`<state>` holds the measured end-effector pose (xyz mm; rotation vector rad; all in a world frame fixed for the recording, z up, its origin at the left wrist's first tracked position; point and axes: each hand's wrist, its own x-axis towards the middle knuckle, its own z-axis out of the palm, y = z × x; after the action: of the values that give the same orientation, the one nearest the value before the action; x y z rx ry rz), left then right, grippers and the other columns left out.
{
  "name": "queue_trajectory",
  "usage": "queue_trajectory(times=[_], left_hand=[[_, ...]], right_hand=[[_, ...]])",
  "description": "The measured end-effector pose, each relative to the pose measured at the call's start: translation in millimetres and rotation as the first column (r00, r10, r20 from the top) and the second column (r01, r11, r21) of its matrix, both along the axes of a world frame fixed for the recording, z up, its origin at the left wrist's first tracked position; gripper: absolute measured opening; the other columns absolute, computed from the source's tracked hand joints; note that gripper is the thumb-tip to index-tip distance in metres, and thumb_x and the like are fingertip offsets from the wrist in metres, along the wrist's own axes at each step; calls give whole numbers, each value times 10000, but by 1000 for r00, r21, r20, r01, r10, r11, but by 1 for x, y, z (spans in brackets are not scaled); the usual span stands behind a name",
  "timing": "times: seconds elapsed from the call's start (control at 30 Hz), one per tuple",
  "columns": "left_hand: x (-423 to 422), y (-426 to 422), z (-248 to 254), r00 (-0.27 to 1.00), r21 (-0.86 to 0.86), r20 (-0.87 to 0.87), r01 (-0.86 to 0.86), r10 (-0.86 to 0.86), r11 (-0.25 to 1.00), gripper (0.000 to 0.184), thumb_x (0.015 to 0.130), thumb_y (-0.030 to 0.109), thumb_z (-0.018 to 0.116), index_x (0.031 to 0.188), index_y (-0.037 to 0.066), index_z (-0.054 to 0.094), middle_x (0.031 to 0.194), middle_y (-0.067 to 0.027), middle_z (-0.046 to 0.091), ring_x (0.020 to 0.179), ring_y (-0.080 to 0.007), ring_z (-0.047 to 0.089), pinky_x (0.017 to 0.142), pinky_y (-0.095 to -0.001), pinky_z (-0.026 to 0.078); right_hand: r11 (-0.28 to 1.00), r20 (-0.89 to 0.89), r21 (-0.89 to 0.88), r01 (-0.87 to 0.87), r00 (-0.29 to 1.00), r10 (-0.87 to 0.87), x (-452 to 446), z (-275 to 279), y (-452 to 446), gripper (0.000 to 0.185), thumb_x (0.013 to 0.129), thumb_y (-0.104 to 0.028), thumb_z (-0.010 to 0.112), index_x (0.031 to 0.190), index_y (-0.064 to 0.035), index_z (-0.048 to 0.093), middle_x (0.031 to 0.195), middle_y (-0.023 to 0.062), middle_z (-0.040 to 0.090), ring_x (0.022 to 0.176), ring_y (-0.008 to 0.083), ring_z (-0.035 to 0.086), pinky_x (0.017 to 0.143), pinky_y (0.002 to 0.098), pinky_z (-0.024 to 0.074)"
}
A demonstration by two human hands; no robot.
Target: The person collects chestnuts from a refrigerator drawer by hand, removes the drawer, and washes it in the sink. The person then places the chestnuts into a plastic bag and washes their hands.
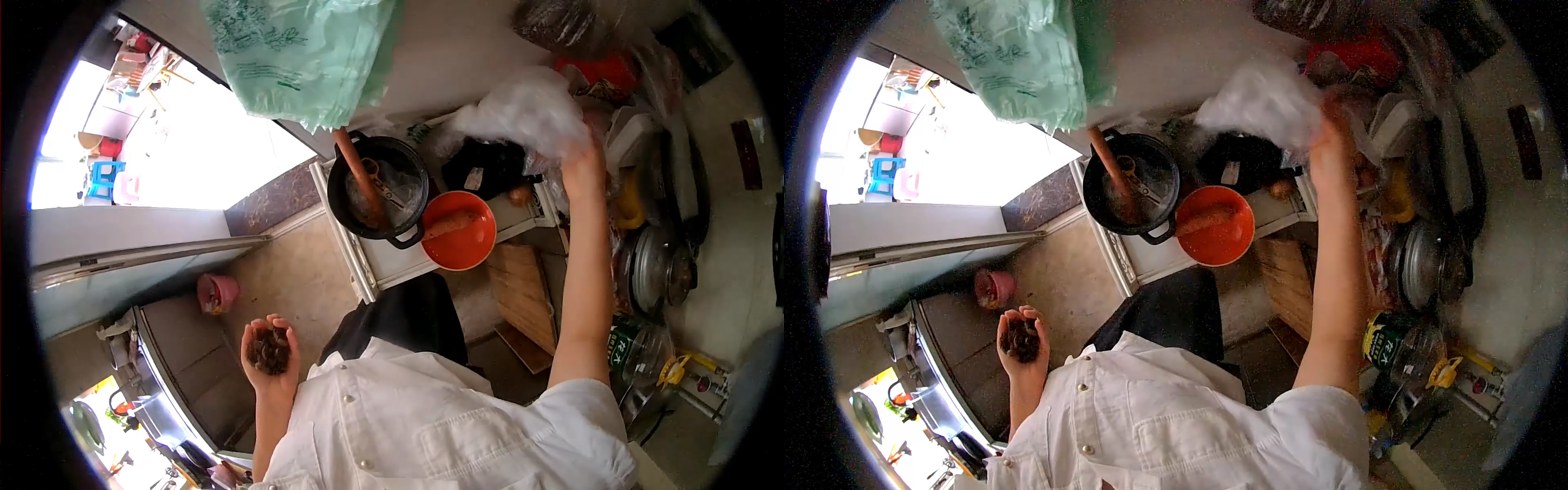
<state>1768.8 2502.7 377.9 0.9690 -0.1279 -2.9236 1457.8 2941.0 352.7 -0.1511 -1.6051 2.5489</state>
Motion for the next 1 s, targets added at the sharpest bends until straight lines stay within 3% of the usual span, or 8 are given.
queue_trajectory(times=[0.07,0.13,0.3,0.43,0.63,0.8,0.93,1.0], left_hand=[[-2,2,1,1000,26,-2,-11,11,1000,178,895,234,537,880,99,651,1031,-62,564,1025,-218,543,891,-430,503],[-2,4,0,1000,50,-4,-20,20,999,180,893,237,539,874,97,650,1026,-65,565,1021,-219,544,893,-438,503],[4,5,-1,1000,71,-2,-11,11,997,180,894,234,539,862,96,650,1031,-62,566,1016,-218,548,906,-443,499],[11,-4,-3,1000,85,-30,13,-10,996,179,895,235,538,860,101,651,1032,-61,570,1029,-214,548,910,-436,497],[17,-29,0,996,118,-79,39,-30,992,180,896,245,536,864,110,651,1010,-57,582,1024,-212,547,895,-428,504],[24,-51,-8,993,148,-120,38,-20,988,176,893,241,534,860,105,641,1014,-66,578,1022,-218,544,881,-433,511],[28,-59,-11,993,165,-112,45,-27,985,175,891,235,534,848,96,631,1007,-67,575,1012,-221,547,879,-429,511],[30,-64,-12,991,164,-122,66,-46,984,177,892,235,530,844,95,628,1007,-69,574,1007,-222,548,879,-427,511]], right_hand=[[985,103,168,-45,994,27,11,-2,-7,365,839,-139,623,1184,-50,546,1065,56,596,959,194,575,775,305,492],[683,-34,730,-22,997,68,17,-7,-14,443,833,-174,639,1233,-34,509,1117,67,573,1006,213,555,828,342,479],[954,-17,-89,-285,958,285,52,-21,-33,553,851,-279,602,1306,-11,439,1295,114,500,1182,251,479,1013,396,367],[859,-300,-250,-447,879,371,95,-8,-54,540,885,-338,554,1296,-6,444,1290,137,503,1192,256,481,1042,410,362],[883,-276,-221,-413,895,350,115,21,-81,437,913,-354,511,1175,-7,552,1138,134,594,1040,247,565,918,377,465],[732,-32,-516,-444,864,502,135,74,-106,375,893,-264,548,1188,-33,543,1079,108,603,999,207,570,888,326,467],[825,58,191,-531,845,531,108,68,-90,403,830,-108,601,1218,-48,512,916,34,583,884,130,559,796,264,466],[381,365,719,-581,782,505,98,84,-81,453,752,19,605,1192,-58,531,795,-33,509,770,64,514,692,216,442]])
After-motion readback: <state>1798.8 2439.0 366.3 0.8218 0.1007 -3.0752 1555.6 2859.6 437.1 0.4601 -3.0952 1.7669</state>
